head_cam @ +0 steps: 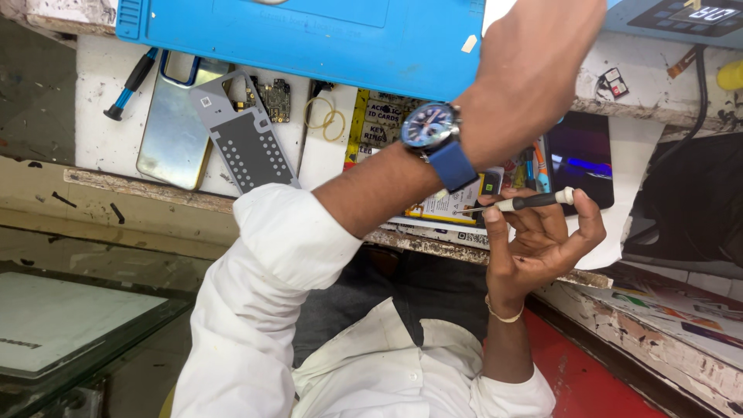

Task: The person positions a new screen over a mobile phone body, aligns the internal cables, and uses a screwdriver to secure the internal components.

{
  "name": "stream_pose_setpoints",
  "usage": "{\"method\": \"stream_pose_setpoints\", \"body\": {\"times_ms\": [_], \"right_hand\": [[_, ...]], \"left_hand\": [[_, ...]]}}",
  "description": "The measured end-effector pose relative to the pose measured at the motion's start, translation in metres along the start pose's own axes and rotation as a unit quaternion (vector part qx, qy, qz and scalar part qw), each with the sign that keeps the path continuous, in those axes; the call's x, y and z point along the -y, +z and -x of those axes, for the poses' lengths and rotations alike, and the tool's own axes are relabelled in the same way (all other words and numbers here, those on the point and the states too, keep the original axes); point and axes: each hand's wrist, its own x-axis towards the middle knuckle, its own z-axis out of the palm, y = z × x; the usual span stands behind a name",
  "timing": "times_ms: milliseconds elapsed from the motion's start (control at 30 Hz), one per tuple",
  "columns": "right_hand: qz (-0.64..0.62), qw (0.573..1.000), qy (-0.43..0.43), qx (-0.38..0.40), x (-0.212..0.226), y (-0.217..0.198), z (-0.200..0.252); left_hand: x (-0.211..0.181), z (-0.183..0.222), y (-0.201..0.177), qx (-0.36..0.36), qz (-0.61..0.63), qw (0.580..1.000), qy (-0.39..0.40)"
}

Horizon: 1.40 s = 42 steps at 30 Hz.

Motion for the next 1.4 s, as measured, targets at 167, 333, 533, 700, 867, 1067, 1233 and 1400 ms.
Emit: {"method": "stream_pose_setpoints", "body": {"times_ms": [167, 333, 533, 700, 867, 1067, 1233, 1400], "right_hand": [[0.005, 1.0, 0.006, -0.001, 0.0, 0.0, -0.001], [0.021, 1.0, 0.007, -0.001, 0.002, 0.001, -0.002], [0.018, 1.0, 0.004, 0.006, 0.005, 0.004, -0.004], [0.008, 1.0, 0.004, 0.009, 0.003, 0.002, -0.003], [0.004, 1.0, -0.004, 0.011, 0.001, 0.002, -0.001], [-0.006, 1.0, -0.004, 0.0, 0.002, 0.003, -0.003], [-0.001, 1.0, -0.001, -0.004, -0.003, -0.001, 0.001], [0.007, 1.0, 0.0, -0.009, -0.003, -0.001, 0.002]], "left_hand": [[0.023, -0.008, -0.012, -0.001, 0.04, 0.998, 0.043], [0.04, -0.015, -0.015, 0.186, 0.072, 0.978, -0.066], [0.032, -0.002, 0.0, 0.116, 0.05, 0.991, -0.051], [0.021, -0.004, 0.005, 0.018, 0.04, 0.999, -0.008], [-0.003, -0.002, 0.006, -0.011, -0.007, 1.0, 0.019], [-0.028, 0.001, 0.015, 0.075, -0.07, 0.995, -0.007], [-0.053, -0.014, -0.009, 0.275, -0.172, 0.946, -0.028], [-0.058, -0.025, -0.017, 0.291, -0.188, 0.937, -0.044]]}}
